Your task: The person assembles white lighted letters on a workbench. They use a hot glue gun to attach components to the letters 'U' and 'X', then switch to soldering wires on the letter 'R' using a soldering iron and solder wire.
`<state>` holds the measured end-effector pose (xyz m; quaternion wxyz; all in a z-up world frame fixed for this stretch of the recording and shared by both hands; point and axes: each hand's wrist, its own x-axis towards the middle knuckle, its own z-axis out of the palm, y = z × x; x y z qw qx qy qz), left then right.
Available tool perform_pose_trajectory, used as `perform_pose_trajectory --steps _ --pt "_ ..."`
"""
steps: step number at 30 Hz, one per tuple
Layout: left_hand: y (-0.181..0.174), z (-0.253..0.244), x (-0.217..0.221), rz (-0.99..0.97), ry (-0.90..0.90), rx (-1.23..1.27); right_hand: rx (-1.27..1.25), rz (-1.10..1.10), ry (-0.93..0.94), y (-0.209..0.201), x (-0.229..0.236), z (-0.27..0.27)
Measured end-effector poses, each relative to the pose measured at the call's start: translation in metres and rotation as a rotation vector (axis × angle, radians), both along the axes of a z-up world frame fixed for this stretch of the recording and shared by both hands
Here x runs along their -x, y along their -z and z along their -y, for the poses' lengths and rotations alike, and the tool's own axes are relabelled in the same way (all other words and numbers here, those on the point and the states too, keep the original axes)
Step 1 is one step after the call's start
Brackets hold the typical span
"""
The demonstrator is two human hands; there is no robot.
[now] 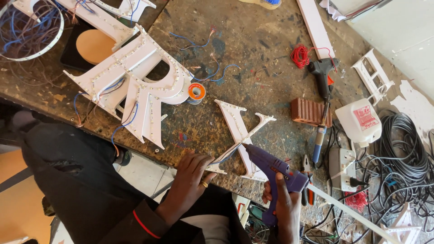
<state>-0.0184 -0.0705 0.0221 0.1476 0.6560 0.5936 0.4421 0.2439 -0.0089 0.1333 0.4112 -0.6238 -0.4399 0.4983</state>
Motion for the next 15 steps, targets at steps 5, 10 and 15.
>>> perform_pose_trajectory --steps 5,10,15 --pt "0.003 0.001 -0.001 -0.016 -0.002 -0.006 -0.017 -0.03 -0.003 0.001 -0.003 0.002" --pt "0.007 0.0 -0.003 -0.057 0.01 0.007 -0.027 -0.05 -0.034 -0.008 0.012 0.002" --pt "-0.004 0.001 0.0 -0.037 0.029 -0.038 0.004 0.002 0.035 -0.002 0.006 0.003"
